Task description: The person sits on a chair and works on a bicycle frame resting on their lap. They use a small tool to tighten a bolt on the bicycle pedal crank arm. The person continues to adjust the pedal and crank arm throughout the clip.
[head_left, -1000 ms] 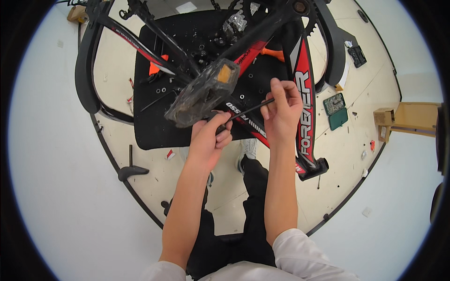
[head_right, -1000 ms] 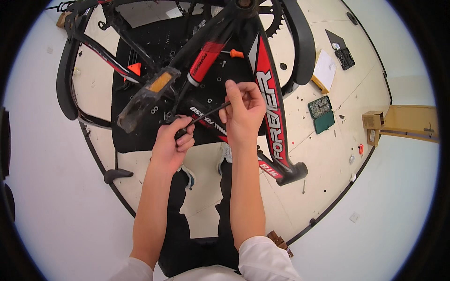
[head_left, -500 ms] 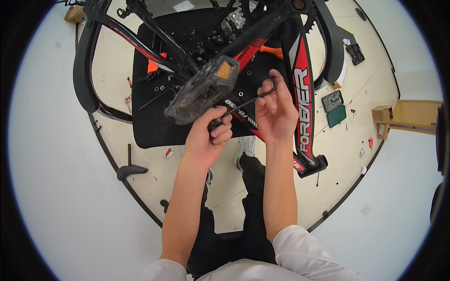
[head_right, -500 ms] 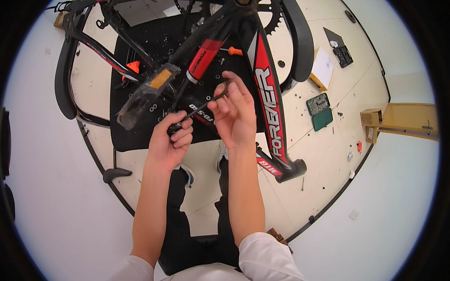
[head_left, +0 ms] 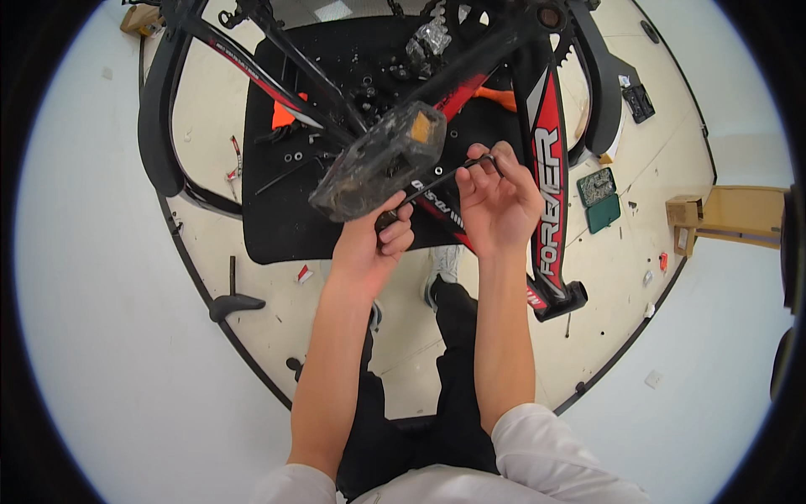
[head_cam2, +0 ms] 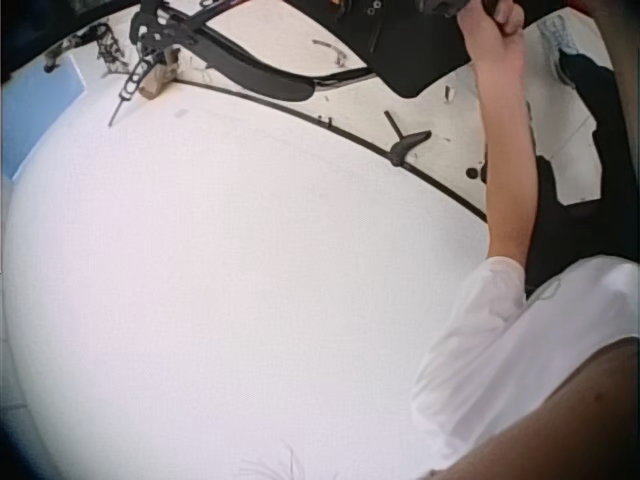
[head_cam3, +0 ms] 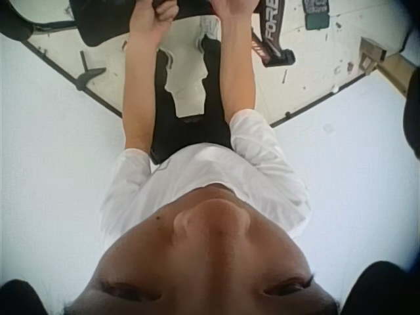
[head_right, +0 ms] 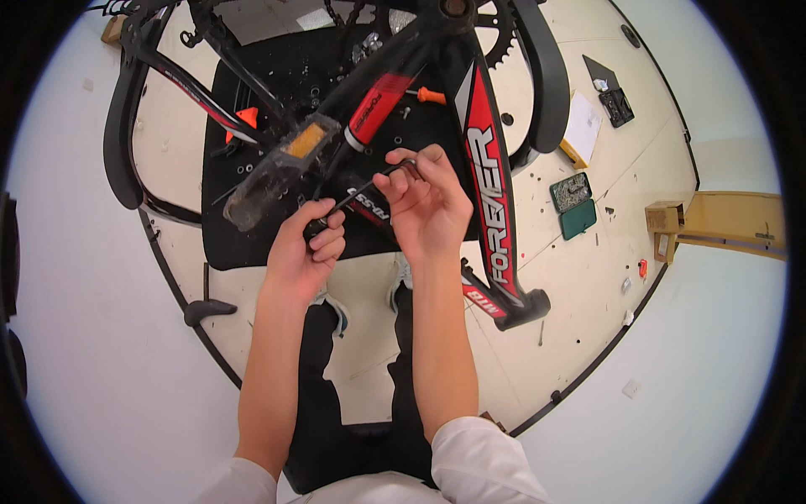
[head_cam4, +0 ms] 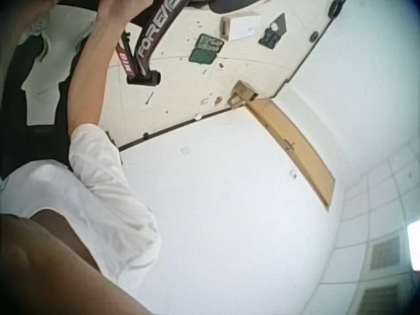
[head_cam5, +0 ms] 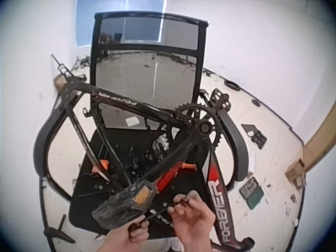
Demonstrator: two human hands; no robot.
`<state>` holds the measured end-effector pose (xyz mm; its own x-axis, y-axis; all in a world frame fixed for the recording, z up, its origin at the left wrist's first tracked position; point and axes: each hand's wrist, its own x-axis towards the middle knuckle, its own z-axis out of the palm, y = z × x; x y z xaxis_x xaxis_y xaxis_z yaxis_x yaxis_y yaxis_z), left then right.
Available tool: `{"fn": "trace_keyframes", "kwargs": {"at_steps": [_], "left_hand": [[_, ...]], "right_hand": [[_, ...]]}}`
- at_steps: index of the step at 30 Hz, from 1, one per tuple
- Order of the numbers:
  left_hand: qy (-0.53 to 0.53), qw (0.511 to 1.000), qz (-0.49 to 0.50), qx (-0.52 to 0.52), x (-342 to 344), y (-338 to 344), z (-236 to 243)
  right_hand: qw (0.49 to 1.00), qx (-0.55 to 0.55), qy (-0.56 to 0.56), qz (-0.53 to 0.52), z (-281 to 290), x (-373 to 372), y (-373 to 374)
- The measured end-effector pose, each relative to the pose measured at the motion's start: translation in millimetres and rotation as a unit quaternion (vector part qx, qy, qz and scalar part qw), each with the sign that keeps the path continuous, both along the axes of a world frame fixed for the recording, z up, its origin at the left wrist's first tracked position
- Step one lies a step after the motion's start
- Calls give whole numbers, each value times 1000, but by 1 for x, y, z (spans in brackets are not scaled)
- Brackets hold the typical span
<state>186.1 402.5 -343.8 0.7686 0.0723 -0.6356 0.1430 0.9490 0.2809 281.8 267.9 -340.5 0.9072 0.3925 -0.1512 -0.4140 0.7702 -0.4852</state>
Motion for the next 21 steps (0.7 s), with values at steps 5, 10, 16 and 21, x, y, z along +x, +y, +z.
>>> {"fn": "trace_keyframes", "kwargs": {"at_steps": [5, 10, 16, 21], "left_hand": [[-41, 993, 6, -108, 4, -3, -1], [-10, 994, 12, -104, -3, -5, 4], [-15, 1000, 8, 25, 1, -4, -1], [8, 991, -18, 129, -2, -5, 6]], "right_hand": [[990, 131, -19, 43, -2, -4, -1], [996, 69, -48, 21, -3, -9, 3], [989, -126, -65, -35, 1, -3, 8], [955, -274, -77, -89, 6, 4, 7]]}}
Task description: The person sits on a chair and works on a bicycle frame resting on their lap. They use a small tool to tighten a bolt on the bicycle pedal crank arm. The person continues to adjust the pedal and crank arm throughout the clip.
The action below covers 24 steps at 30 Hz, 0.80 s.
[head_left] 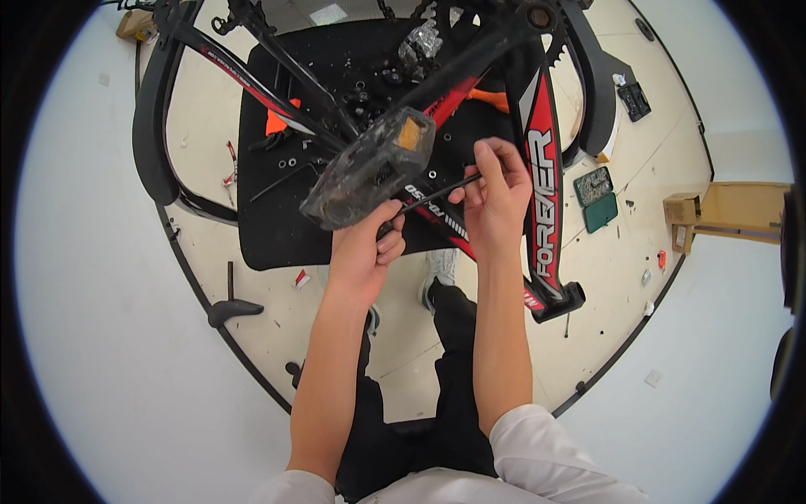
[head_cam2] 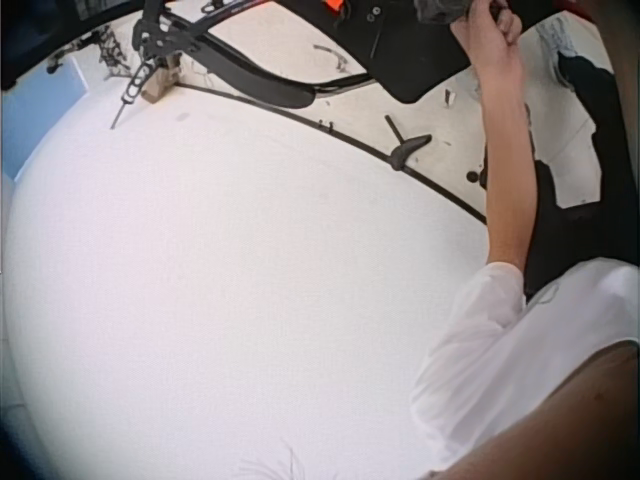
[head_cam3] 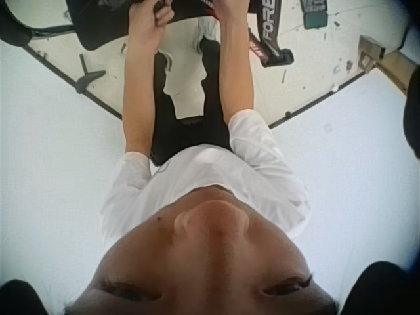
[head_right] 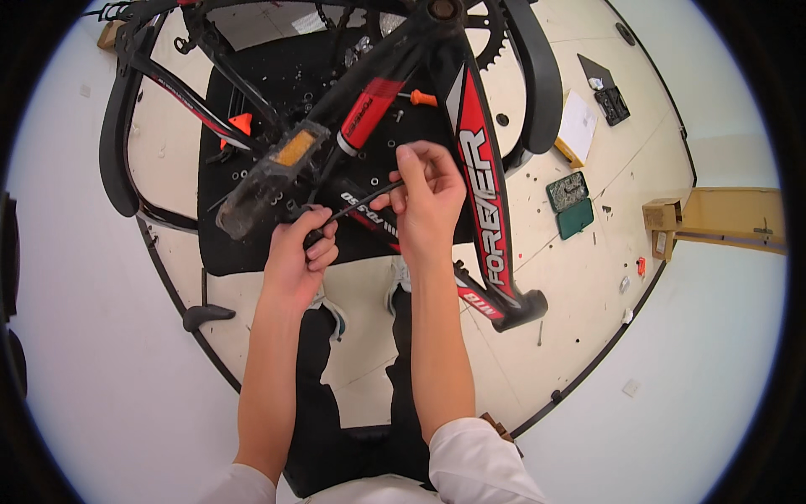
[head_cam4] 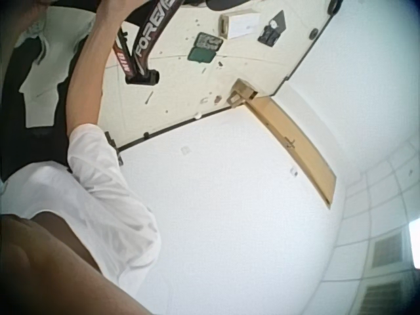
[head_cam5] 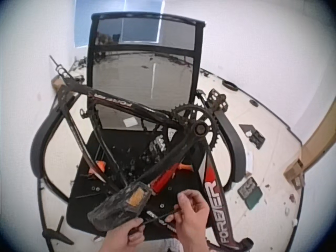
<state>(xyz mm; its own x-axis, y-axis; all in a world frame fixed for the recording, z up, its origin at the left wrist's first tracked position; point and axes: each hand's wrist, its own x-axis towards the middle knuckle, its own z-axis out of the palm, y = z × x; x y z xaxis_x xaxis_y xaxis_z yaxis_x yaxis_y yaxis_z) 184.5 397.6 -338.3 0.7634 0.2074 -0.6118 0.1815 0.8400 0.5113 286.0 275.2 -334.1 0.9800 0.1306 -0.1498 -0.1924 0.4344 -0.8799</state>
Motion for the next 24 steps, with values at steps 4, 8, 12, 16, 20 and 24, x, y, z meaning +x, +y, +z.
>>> {"fn": "trace_keyframes", "kwargs": {"at_steps": [4, 8, 12, 16, 20, 24], "left_hand": [[-19, 998, -8, 51, -1, -1, -3], [-18, 995, -6, 98, 0, -4, 5], [-11, 996, -2, 90, -4, -7, 5], [-38, 999, -5, -33, 5, 0, -2], [-12, 986, 5, -169, -1, -1, -2], [-17, 971, 2, -238, 5, 2, -5]], "right_hand": [[998, 7, 60, -5, 0, -5, -1], [989, 43, 139, 10, 1, -2, -4], [975, 140, 168, 45, -6, -3, -13], [941, 289, 157, 78, -9, 6, -12], [938, 316, 112, 91, -6, -9, -8], [919, 365, 65, 136, -9, -6, -6]]}}
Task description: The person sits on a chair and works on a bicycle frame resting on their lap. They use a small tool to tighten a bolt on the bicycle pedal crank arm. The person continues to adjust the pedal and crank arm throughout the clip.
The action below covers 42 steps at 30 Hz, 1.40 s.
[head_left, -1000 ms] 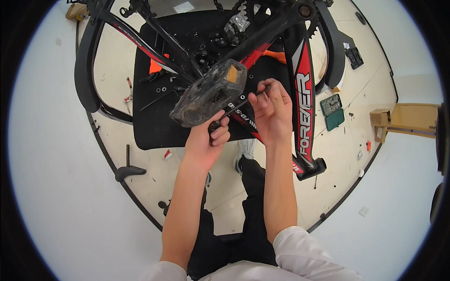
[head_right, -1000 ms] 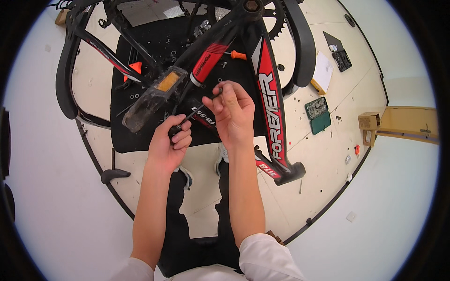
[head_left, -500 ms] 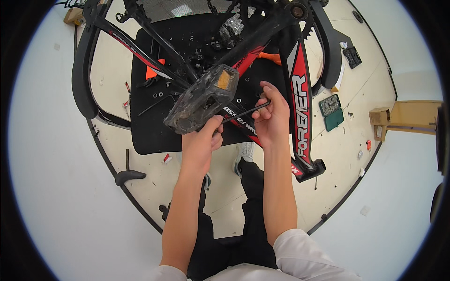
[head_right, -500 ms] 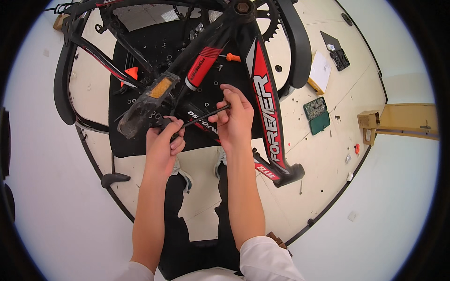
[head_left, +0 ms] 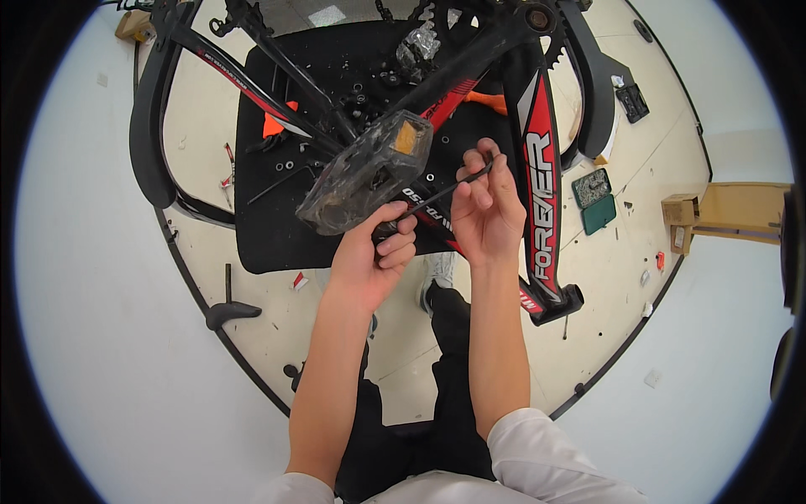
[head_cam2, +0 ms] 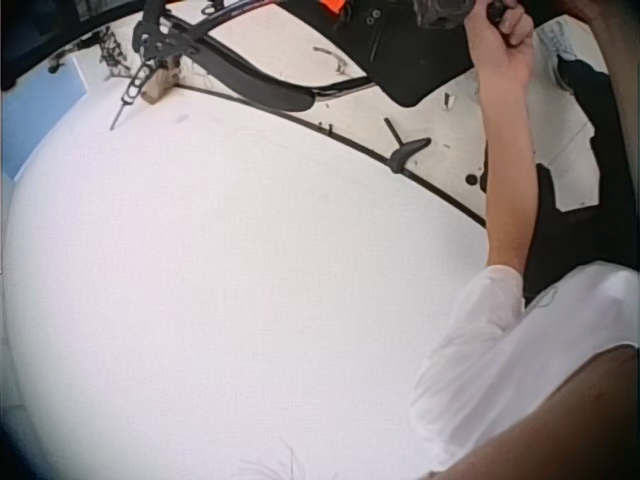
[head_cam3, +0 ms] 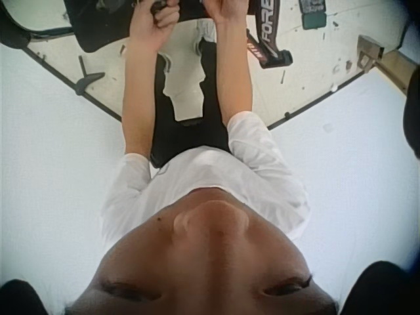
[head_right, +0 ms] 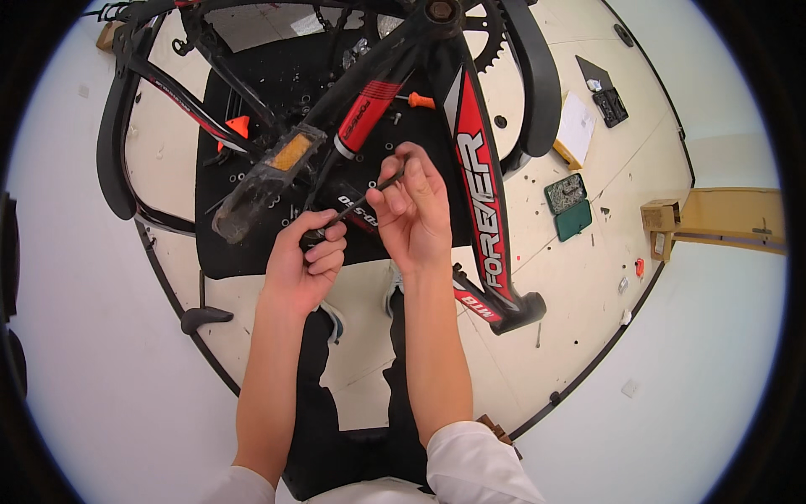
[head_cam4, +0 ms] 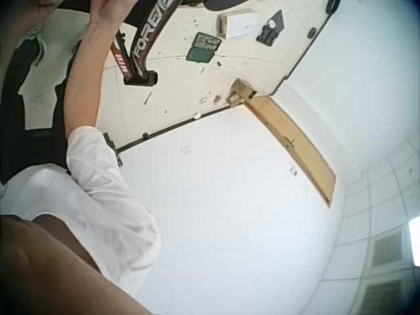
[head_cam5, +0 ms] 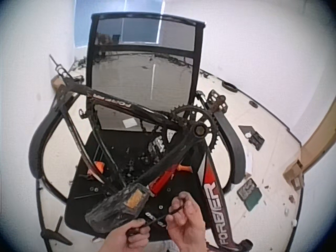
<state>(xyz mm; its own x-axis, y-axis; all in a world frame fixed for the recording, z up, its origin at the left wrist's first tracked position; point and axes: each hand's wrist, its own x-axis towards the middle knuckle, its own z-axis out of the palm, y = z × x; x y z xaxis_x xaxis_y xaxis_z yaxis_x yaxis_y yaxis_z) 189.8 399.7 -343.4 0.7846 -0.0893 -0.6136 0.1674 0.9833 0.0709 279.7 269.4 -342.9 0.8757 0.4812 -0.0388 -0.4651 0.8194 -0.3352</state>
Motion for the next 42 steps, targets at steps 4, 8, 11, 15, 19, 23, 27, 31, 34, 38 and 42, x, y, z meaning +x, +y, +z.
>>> {"fn": "trace_keyframes", "kwargs": {"at_steps": [4, 8, 11, 15, 19, 23, 27, 31, 34, 38, 42], "left_hand": [[-7, 1000, 8, 19, -5, 0, 0], [15, 987, 20, 162, -6, -4, 7], [0, 952, 49, 303, -2, -6, 7], [12, 902, 67, 426, -3, -12, 11], [-34, 723, 97, 683, 1, -12, -4], [-59, 644, 102, 756, -5, -20, 0], [-71, 661, 63, 745, -8, -20, 4], [-41, 867, 60, 494, -4, -13, 10], [-30, 947, 49, 315, -4, -6, 9], [-20, 975, 35, 217, -5, -2, 5], [-9, 958, 36, 285, -6, -5, 5]], "right_hand": [[991, -114, -57, -40, 2, -1, 3], [958, -254, -92, -96, 1, 5, 7], [927, -336, -59, -153, 4, 1, 12], [915, -361, -19, -179, 0, -3, 13], [909, -374, -9, -187, 0, 0, 13], [911, -369, 15, -184, -7, 3, 9], [918, -353, 32, -178, -5, 4, 8], [958, -261, 2, -115, -2, 5, 4], [976, -204, -7, -81, 10, 3, 5], [972, -217, -23, -86, 15, 0, 11], [956, -277, -63, -78, -3, 4, 4]]}}
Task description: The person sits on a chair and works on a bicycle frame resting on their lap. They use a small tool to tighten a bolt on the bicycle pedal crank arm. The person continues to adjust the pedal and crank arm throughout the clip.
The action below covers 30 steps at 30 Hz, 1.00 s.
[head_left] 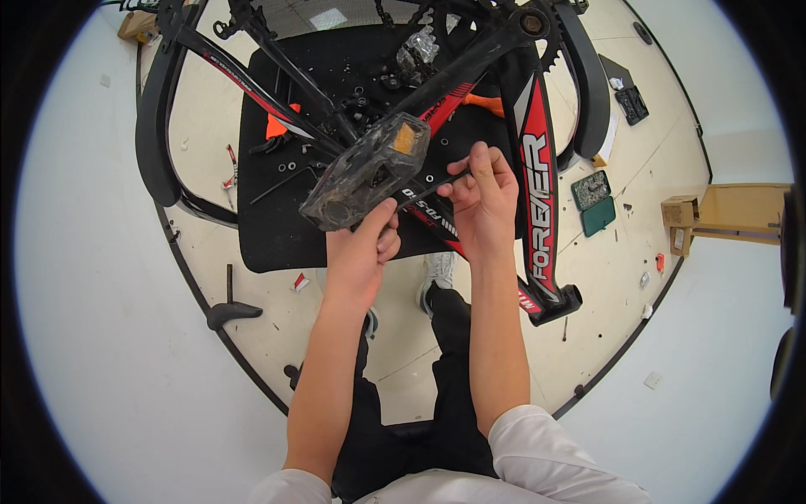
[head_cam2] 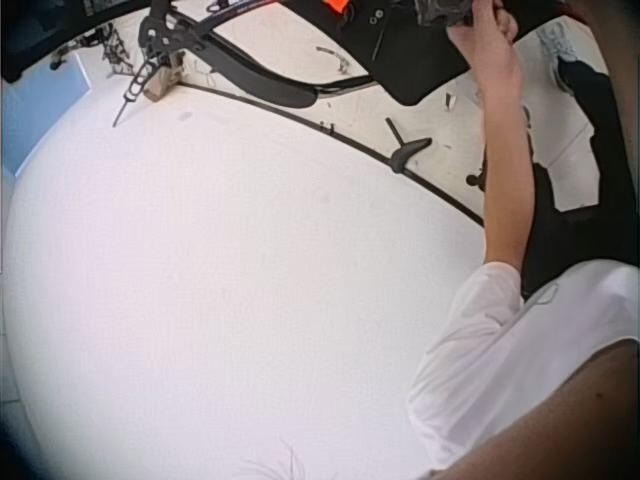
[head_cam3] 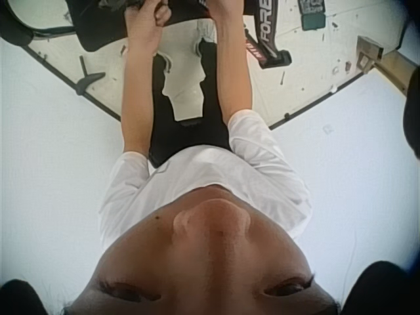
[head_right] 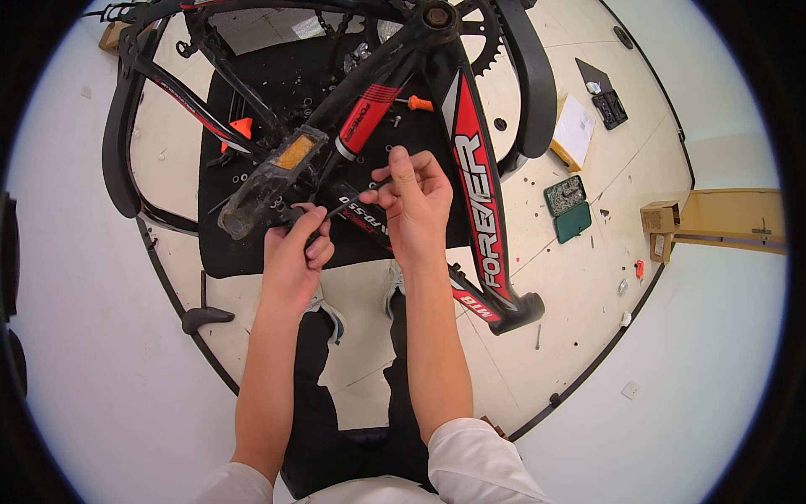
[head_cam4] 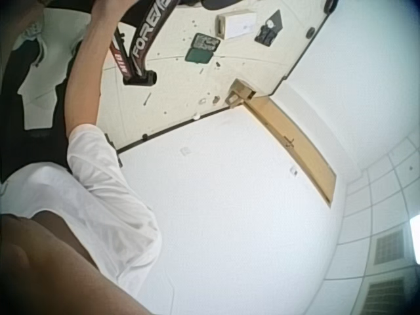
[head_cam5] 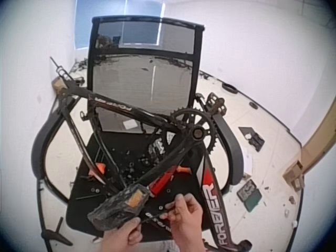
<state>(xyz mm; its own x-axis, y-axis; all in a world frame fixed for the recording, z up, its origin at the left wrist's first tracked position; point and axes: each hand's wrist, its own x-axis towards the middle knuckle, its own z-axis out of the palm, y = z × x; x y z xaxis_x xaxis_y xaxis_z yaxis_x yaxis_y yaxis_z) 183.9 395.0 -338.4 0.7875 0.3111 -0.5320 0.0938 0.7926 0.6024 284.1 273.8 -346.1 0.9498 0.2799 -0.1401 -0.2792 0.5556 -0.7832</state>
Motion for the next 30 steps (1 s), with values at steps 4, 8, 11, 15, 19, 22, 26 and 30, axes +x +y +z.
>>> {"fn": "trace_keyframes", "kwargs": {"at_steps": [4, 8, 11, 15, 19, 22, 26, 30], "left_hand": [[24, 958, 10, 284, 0, -11, -2], [-72, 840, -19, 537, -3, -15, -2], [-93, 847, -9, 523, -3, -20, 4], [2, 988, -27, 154, 2, -11, 7], [-2, 994, -54, -96, 0, -3, 1], [-15, 989, -58, -136, 0, -4, 1], [-26, 990, -61, -126, 1, -9, 0], [-25, 995, -34, -89, -1, -15, 4]], "right_hand": [[996, -20, 80, -44, 2, 1, 1], [985, -53, 146, -68, 3, 2, -2], [984, -7, 174, -37, -1, 5, -12], [981, 114, 155, -22, 6, 2, -8], [977, 160, 137, -22, 8, -2, -1], [978, 178, 109, -14, 7, -1, 1], [983, 172, 69, -1, 7, 1, -4], [987, 151, 46, -14, 2, -1, -11]]}}
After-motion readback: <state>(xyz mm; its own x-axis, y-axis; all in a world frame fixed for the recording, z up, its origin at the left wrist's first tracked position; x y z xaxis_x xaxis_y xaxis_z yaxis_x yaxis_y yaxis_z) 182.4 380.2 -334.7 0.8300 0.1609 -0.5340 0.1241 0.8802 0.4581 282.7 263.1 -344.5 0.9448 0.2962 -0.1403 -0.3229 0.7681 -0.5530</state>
